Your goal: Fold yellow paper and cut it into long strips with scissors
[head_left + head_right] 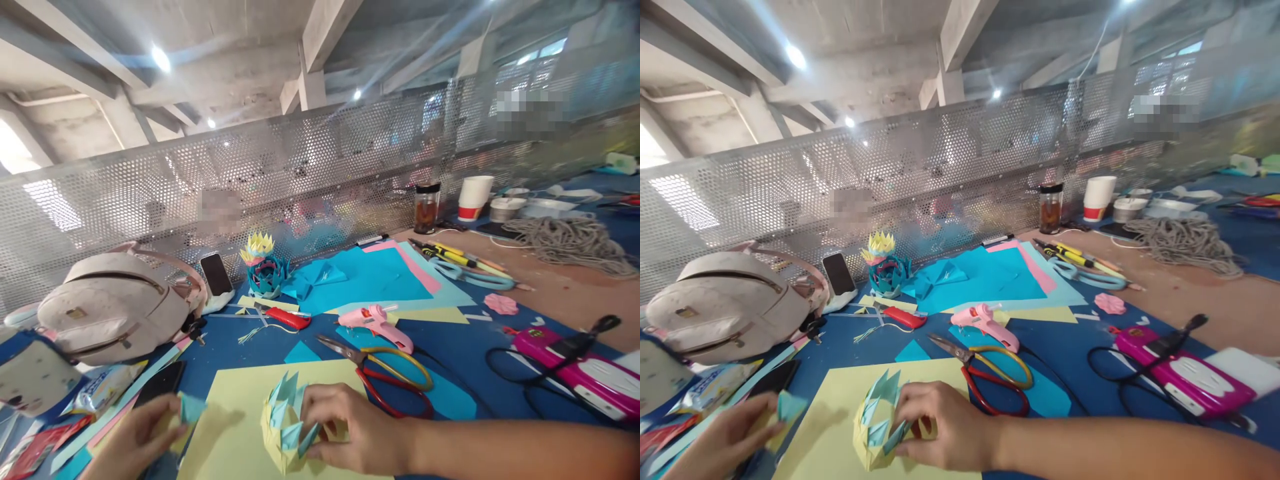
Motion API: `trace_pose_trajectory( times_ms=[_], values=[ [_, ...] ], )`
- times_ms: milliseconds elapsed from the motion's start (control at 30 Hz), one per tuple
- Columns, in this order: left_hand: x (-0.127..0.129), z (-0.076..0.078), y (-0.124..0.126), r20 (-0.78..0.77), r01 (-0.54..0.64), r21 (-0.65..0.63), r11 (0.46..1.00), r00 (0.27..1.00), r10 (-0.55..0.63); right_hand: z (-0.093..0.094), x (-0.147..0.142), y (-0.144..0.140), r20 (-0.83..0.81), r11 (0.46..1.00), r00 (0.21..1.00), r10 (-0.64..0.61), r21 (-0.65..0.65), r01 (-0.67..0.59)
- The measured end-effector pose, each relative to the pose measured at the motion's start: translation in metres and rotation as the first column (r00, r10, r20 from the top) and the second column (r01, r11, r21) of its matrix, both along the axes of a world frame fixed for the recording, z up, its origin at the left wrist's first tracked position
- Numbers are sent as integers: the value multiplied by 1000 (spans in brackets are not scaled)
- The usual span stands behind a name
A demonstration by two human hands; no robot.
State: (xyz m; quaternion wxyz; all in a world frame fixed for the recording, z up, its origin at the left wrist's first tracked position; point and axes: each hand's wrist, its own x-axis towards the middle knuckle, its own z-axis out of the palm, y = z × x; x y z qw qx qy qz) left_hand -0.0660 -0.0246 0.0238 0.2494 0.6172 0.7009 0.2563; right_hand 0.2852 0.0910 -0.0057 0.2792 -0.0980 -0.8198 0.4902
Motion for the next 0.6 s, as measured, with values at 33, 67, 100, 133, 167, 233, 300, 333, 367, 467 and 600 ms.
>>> trace_pose_trajectory(
  times_ms=[33, 67, 100, 133, 167, 233, 300, 333, 367, 467, 600],
  values=[
    [-9, -1, 19, 28, -34, 56, 998, 999, 33, 0, 0, 0, 7, 1000, 1000, 1, 1, -1],
    [-18, -2, 39, 62, -65, 120, 991, 996, 57, -1, 1, 0, 15, 1000, 1000, -2, 1, 2],
    [-26, -3, 59, 88, -66, 138, 988, 995, 55, -2, 1, -1, 25, 1000, 1000, -8, 0, 8],
    [-34, -4, 79, 104, -82, 165, 983, 992, 65, -2, 1, -1, 32, 1000, 999, -14, 0, 14],
    [-40, -5, 98, 92, -76, 167, 983, 994, 61, -3, 1, -1, 40, 1000, 999, -18, 0, 18],
    [-50, -6, 131, 63, -81, 185, 979, 996, 70, -4, 1, 0, 43, 1000, 999, -19, 5, 19],
    [-57, -6, 157, 21, -92, 206, 974, 996, 90, -5, 0, 1, 42, 1000, 999, -15, 17, 14],
    [-59, -6, 168, -5, -98, 220, 970, 995, 101, -5, 0, 1, 43, 1000, 999, -15, 22, 14],
    [-61, -6, 176, -33, -103, 236, 966, 993, 114, -5, 0, 1, 44, 1000, 999, -18, 25, 17],
    [-65, -6, 189, -106, -110, 288, 951, 984, 146, -5, 1, 2, 47, 999, 999, -19, 33, 18],
    [-59, -1, 180, -179, -69, 388, 919, 973, 148, -4, 0, 1, 34, 999, 999, -32, 28, 31]
  ],
)
